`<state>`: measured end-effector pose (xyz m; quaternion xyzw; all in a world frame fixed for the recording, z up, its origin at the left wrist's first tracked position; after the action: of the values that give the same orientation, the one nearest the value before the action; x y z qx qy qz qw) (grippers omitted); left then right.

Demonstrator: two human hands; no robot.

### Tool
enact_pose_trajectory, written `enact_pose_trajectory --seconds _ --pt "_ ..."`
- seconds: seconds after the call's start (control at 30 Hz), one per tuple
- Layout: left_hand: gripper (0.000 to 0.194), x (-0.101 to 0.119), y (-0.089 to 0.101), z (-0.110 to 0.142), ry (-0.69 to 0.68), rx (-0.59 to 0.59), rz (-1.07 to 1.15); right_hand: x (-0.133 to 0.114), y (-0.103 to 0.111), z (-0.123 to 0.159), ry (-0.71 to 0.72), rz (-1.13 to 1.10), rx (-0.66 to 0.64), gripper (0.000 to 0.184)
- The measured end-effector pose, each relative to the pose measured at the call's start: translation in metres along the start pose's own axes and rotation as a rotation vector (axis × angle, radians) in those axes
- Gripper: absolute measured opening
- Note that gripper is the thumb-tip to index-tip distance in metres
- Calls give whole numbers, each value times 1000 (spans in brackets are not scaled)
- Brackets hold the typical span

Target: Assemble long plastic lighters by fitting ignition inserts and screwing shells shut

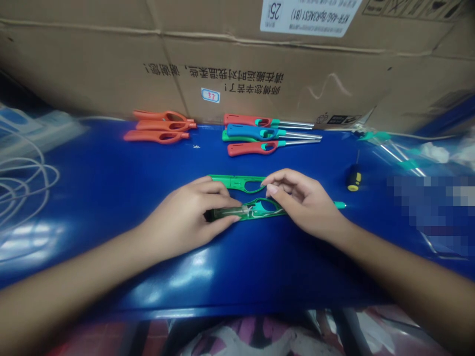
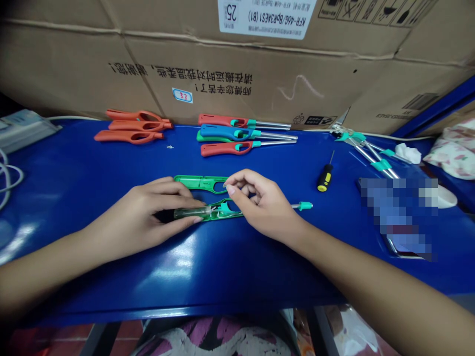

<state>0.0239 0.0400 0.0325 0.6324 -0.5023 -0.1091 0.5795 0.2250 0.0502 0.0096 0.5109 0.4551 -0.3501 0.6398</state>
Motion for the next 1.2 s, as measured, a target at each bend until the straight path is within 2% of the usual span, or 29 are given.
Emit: enact_pose_trajectory --seconds 0.2,0.37,0.43,0.53,0.6,0.7,0.9,1.2 --pt "28 -2 -2 2 43 -100 52 -1 0 0 -10 18 -13 19" --pt "21 0 1 1 58 -89 45 -5 3 4 22 87 9 18" --pt "17 1 3 1 63 -83 58 -9 4 5 83 174 20 16" --pt "16 0 2 1 68 -90 103 -16 2 8 255 362 8 13" --pt "14 -3 2 1 96 -91 129 -20 -2 10 363 474 -32 16" --pt "13 -8 1 1 163 -93 132 -19 -8 12 436 637 -121 22" --pt "16 -4 1 1 145 -116 136 -15 -13 15 482 868 -230 31" --pt "18 -1 -2 4 162 -171 105 -13 -15 15 479 869 -242 31"
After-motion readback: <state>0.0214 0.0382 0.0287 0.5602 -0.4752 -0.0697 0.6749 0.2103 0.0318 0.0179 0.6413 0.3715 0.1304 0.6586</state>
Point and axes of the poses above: each hand's wrist, its own z-axis away from the middle knuckle, its own y-axis out of the back of the hand, x = y × z, the point moved 5 cm from there along -z, towards the middle knuckle, and after that the axes turned 7 degrees about -y, right-handed, at the moved point
